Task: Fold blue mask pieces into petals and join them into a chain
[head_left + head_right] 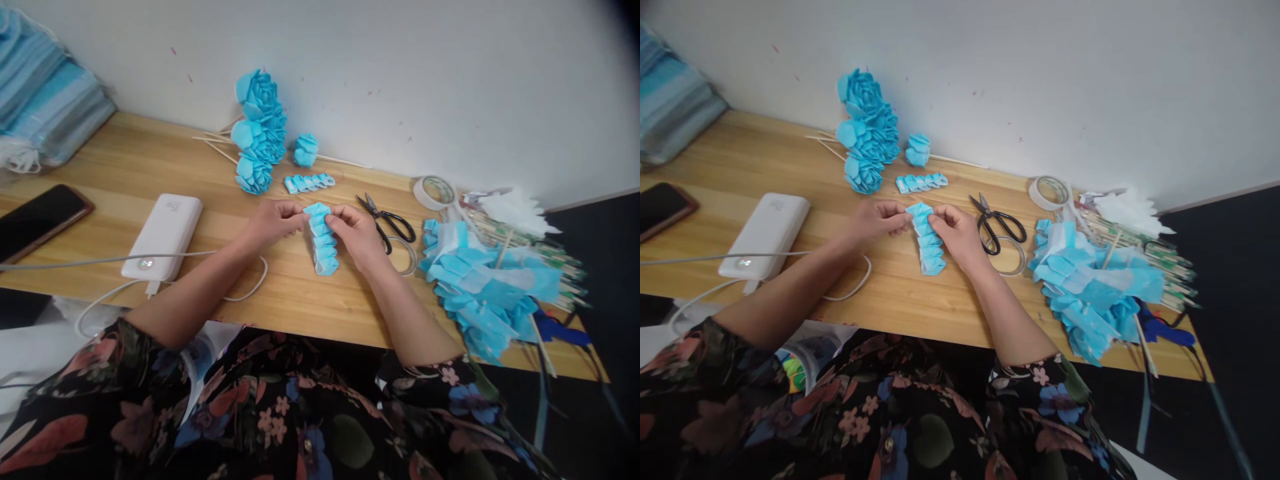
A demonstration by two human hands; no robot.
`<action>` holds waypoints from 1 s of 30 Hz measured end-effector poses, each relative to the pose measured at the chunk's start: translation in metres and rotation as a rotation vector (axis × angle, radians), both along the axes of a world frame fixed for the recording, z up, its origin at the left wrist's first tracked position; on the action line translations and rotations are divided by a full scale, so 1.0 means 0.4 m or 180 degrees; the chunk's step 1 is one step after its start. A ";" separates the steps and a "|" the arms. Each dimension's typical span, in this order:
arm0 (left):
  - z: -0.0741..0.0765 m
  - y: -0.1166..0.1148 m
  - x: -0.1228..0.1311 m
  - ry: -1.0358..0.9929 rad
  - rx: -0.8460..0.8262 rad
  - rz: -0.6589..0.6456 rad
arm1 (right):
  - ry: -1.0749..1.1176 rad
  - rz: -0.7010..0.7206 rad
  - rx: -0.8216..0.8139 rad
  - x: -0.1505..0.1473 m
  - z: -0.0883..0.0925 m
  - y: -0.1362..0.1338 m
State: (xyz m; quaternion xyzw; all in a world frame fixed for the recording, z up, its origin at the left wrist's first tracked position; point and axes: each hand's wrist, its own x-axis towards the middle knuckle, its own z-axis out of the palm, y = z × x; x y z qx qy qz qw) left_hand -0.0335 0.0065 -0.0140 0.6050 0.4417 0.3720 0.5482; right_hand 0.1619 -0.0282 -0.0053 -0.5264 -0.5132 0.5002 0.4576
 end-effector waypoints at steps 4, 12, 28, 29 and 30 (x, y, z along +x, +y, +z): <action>0.002 0.004 -0.002 -0.0134 -0.0145 -0.0001 | -0.0080 -0.0154 0.0008 0.009 -0.001 0.006; 0.001 0.001 0.000 -0.0014 0.0006 -0.0271 | -0.0034 -0.0153 0.0012 0.004 0.001 0.002; 0.008 0.005 -0.005 -0.0379 -0.0345 0.0035 | 0.0712 0.0338 -0.0606 0.021 0.008 0.012; 0.007 0.006 -0.005 -0.0436 -0.0399 0.0111 | 0.0704 0.0366 -0.0626 0.021 0.010 0.011; 0.006 0.007 -0.005 -0.0493 -0.0455 0.0174 | 0.0713 0.0388 -0.0649 0.020 0.010 0.011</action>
